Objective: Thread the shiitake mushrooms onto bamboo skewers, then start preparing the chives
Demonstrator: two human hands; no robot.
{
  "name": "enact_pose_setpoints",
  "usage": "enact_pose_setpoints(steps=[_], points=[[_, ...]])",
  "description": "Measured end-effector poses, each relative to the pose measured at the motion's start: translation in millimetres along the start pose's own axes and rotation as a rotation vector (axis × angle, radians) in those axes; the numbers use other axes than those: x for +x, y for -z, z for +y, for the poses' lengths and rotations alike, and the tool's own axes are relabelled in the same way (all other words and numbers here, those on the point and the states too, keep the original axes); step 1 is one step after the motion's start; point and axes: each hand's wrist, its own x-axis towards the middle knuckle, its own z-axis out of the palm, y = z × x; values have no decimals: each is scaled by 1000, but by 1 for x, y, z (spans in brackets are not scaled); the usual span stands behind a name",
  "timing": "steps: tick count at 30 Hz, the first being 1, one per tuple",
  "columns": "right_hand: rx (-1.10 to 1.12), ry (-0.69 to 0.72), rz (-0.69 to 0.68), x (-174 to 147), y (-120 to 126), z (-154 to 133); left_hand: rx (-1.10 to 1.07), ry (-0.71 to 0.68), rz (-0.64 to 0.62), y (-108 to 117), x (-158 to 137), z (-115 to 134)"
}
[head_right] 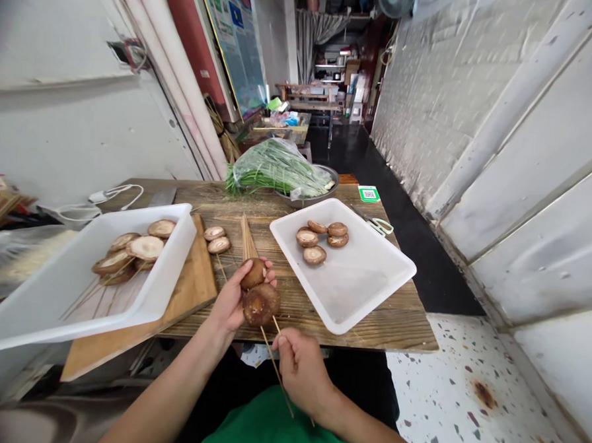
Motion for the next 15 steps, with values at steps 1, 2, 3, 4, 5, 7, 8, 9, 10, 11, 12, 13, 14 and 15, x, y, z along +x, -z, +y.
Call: enact_pose_setpoints(steps=[1,2,3,4,5,7,8,9,10,11,12,13,14,15], points=[[-2,5,0,1,-1,0,3,-2,5,0,0,1],[-2,9,1,2,-3,-1,9,-5,7,0,1,3],[-1,11,2,3,-4,0,20,-6,8,1,1,4],[-1,14,3,4,-5,0,33,-6,9,1,2,5],[-2,17,3,5,-6,0,44,-4,9,2,2,7],[-5,24,2,6,-8,1,59,3,20,2,3,10],[-7,28,1,7,-9,2,63,4,30,2,4,11],[-10,32,-1,8,-9,2,65,4,37,2,4,12],[-13,37,-2,9,-10,1,66,4,40,2,4,13],[-17,41,-1,11,-10,1,67,5,34,2,4,13],[-21,45,0,12,-11,1,68,10,24,2,4,13],[-27,48,3,15,-11,0,69,21,10,1,3,12],[-33,52,6,17,-11,-1,68,35,-2,1,3,12],[-40,54,10,20,-12,-1,66,44,-9,1,3,11]])
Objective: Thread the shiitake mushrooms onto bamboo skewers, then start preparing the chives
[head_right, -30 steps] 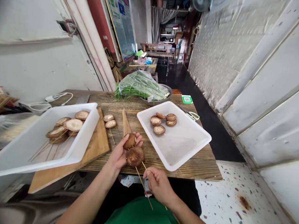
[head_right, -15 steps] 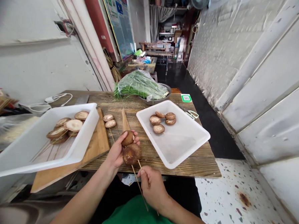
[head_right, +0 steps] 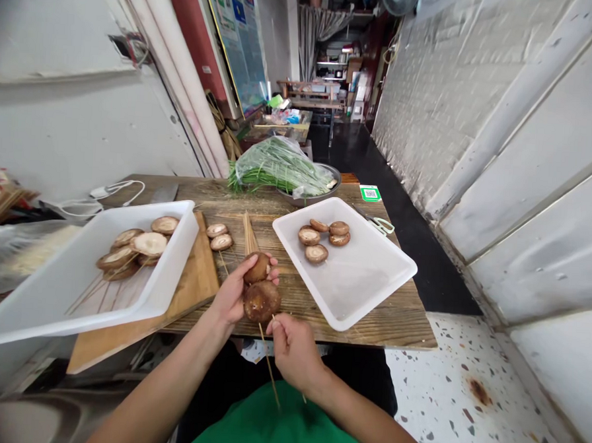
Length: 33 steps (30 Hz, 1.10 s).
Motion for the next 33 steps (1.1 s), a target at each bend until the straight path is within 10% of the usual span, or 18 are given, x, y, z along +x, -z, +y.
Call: enact_pose_setpoints(steps=[21,33], points=[[-227,422,142,-23,8,21,171,-160,-88,-46,-37,7],[-194,276,133,-23,6,-4,134,-120,-87,-42,-34,5]])
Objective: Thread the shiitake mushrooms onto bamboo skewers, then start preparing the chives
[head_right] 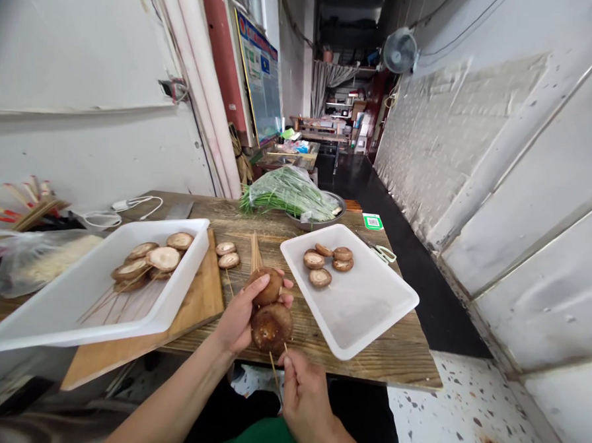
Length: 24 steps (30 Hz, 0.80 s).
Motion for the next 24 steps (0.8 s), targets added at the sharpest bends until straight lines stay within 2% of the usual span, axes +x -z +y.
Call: enact_pose_setpoints(steps=[8,13,18,24], points=[[-6,-31,-35,17,4,-9,-78,12,13,11,8,9],[22,-24,-100,22,6,-4,-217,98,-18,18,10,16],[125,-152,-171,16,5,3,-267,62,32,24,11,4],[106,-158,-134,11,0,-2,-244,36,39,25,9,-5]])
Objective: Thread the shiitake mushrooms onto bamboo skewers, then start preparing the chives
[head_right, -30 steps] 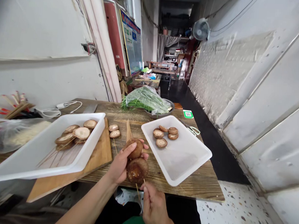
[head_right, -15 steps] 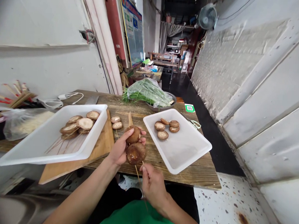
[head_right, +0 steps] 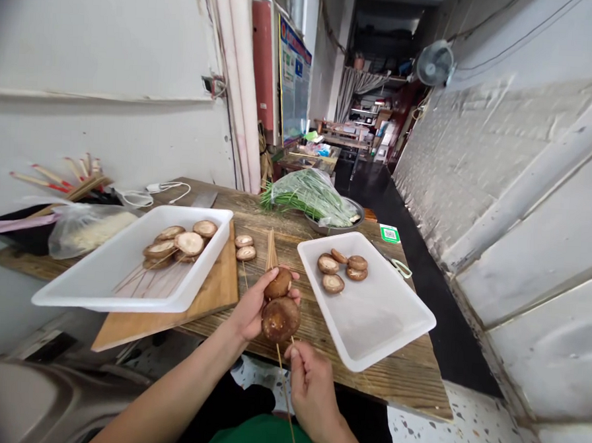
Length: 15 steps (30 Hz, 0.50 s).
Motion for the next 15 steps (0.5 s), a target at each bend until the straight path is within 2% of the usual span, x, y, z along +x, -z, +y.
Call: enact_pose_setpoints(steps=[4,11,15], points=[[34,-16,27,6,-3,-4,31,-21,-3,-1,0,2],[256,-84,21,29,-1,0,-9,20,7,2,9,9],[509,-163,-92,45,4,8,-116,53,-132,9,9,18]])
